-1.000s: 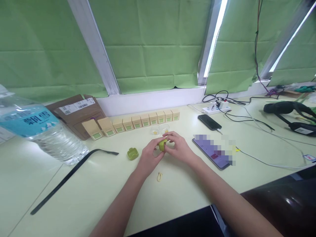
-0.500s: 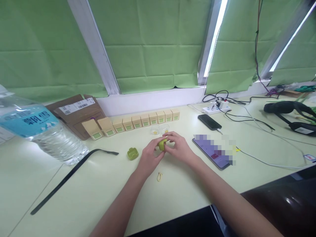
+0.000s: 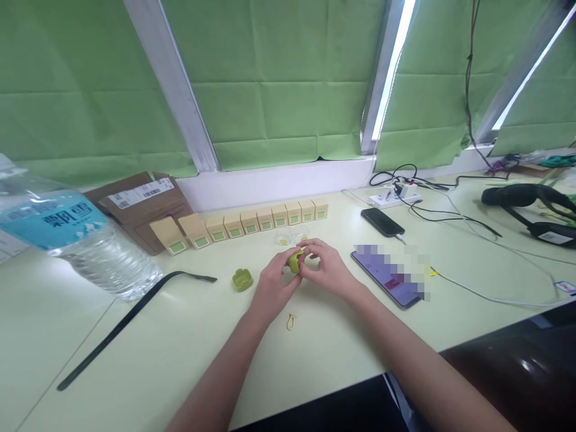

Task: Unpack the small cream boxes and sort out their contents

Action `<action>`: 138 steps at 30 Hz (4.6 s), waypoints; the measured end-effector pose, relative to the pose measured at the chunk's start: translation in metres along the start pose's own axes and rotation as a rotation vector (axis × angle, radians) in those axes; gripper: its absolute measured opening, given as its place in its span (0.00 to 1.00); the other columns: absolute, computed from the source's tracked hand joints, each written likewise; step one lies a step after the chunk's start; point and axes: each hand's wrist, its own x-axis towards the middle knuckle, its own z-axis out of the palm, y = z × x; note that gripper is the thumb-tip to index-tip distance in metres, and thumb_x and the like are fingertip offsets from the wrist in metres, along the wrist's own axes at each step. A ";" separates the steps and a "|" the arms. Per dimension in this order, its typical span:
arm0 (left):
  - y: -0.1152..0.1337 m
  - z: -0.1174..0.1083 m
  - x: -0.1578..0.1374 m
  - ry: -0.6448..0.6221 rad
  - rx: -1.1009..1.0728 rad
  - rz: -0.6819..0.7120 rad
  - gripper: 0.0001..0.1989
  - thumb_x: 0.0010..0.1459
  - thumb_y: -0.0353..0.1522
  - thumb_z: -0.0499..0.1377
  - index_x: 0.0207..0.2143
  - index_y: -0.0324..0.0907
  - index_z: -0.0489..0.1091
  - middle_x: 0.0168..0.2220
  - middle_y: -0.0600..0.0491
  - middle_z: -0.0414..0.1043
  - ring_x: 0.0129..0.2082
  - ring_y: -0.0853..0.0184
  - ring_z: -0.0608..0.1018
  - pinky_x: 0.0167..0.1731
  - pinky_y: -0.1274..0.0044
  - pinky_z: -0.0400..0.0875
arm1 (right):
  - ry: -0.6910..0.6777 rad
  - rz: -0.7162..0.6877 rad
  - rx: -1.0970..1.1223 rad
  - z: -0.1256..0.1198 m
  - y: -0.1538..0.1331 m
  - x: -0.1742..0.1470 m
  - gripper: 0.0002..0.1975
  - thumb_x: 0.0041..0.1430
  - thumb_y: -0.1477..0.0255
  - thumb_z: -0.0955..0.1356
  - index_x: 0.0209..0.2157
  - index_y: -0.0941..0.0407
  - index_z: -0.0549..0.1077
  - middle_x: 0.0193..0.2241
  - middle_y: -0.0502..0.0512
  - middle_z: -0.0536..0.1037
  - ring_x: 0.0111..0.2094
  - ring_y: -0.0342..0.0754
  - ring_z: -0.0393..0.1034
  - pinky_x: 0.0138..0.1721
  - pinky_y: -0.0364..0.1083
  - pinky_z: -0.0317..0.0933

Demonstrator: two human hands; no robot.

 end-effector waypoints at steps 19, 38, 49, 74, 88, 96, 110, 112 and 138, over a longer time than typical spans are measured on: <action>-0.003 0.000 0.001 -0.012 0.024 -0.063 0.22 0.61 0.31 0.59 0.58 0.50 0.65 0.55 0.50 0.73 0.48 0.63 0.78 0.46 0.70 0.74 | 0.007 0.010 -0.007 -0.002 0.000 0.000 0.01 0.55 0.73 0.70 0.31 0.53 0.74 0.45 0.56 0.77 0.49 0.50 0.73 0.46 0.50 0.68; -0.006 -0.005 0.003 0.152 0.085 -0.225 0.21 0.58 0.32 0.61 0.55 0.47 0.66 0.50 0.50 0.72 0.41 0.65 0.76 0.44 0.69 0.73 | 0.096 -0.009 0.037 -0.007 -0.003 0.002 0.02 0.56 0.72 0.68 0.32 0.54 0.74 0.40 0.55 0.81 0.44 0.49 0.75 0.40 0.47 0.69; -0.007 -0.003 0.004 0.145 0.094 -0.264 0.21 0.57 0.32 0.61 0.54 0.47 0.66 0.50 0.49 0.73 0.41 0.63 0.77 0.45 0.68 0.73 | -0.150 -0.047 0.061 -0.018 -0.009 -0.002 0.04 0.56 0.75 0.67 0.31 0.54 0.75 0.30 0.50 0.79 0.29 0.44 0.72 0.34 0.43 0.66; -0.002 -0.028 0.015 0.244 0.092 -0.263 0.20 0.56 0.37 0.62 0.51 0.45 0.67 0.49 0.47 0.72 0.47 0.60 0.77 0.41 0.69 0.73 | -0.473 -0.149 -0.069 -0.004 -0.018 -0.008 0.08 0.55 0.77 0.66 0.25 0.55 0.76 0.21 0.45 0.74 0.21 0.40 0.64 0.26 0.41 0.55; -0.075 -0.100 0.012 0.232 0.098 -0.572 0.29 0.50 0.48 0.64 0.51 0.44 0.68 0.51 0.45 0.75 0.48 0.55 0.78 0.45 0.65 0.73 | -0.484 -0.016 -0.125 0.000 -0.014 -0.005 0.09 0.60 0.75 0.65 0.27 0.57 0.75 0.24 0.47 0.77 0.25 0.39 0.66 0.28 0.40 0.54; -0.084 -0.103 -0.006 0.130 0.224 -0.575 0.25 0.54 0.47 0.61 0.52 0.46 0.67 0.51 0.47 0.75 0.50 0.56 0.77 0.44 0.69 0.73 | -0.468 0.005 -0.097 0.001 -0.015 -0.006 0.09 0.60 0.76 0.65 0.27 0.57 0.76 0.25 0.48 0.77 0.25 0.40 0.65 0.29 0.40 0.54; -0.086 -0.108 -0.010 -0.010 0.421 -0.579 0.22 0.56 0.45 0.57 0.50 0.46 0.69 0.47 0.46 0.78 0.47 0.54 0.79 0.49 0.65 0.71 | -0.471 0.004 -0.106 0.002 -0.016 -0.007 0.09 0.60 0.76 0.66 0.27 0.57 0.75 0.23 0.47 0.75 0.24 0.39 0.62 0.27 0.40 0.52; -0.085 -0.108 -0.010 0.006 0.396 -0.573 0.22 0.56 0.46 0.57 0.48 0.46 0.70 0.47 0.46 0.78 0.48 0.54 0.78 0.49 0.65 0.71 | -0.473 0.006 -0.102 0.003 -0.015 -0.007 0.09 0.60 0.75 0.65 0.27 0.57 0.75 0.24 0.47 0.75 0.24 0.39 0.63 0.27 0.40 0.52; -0.138 -0.150 0.121 -0.280 0.780 -0.476 0.37 0.42 0.27 0.58 0.60 0.40 0.65 0.57 0.39 0.71 0.46 0.55 0.79 0.52 0.69 0.68 | -0.460 -0.006 -0.111 -0.001 -0.023 -0.006 0.10 0.61 0.75 0.64 0.28 0.57 0.76 0.25 0.49 0.76 0.25 0.40 0.64 0.27 0.40 0.53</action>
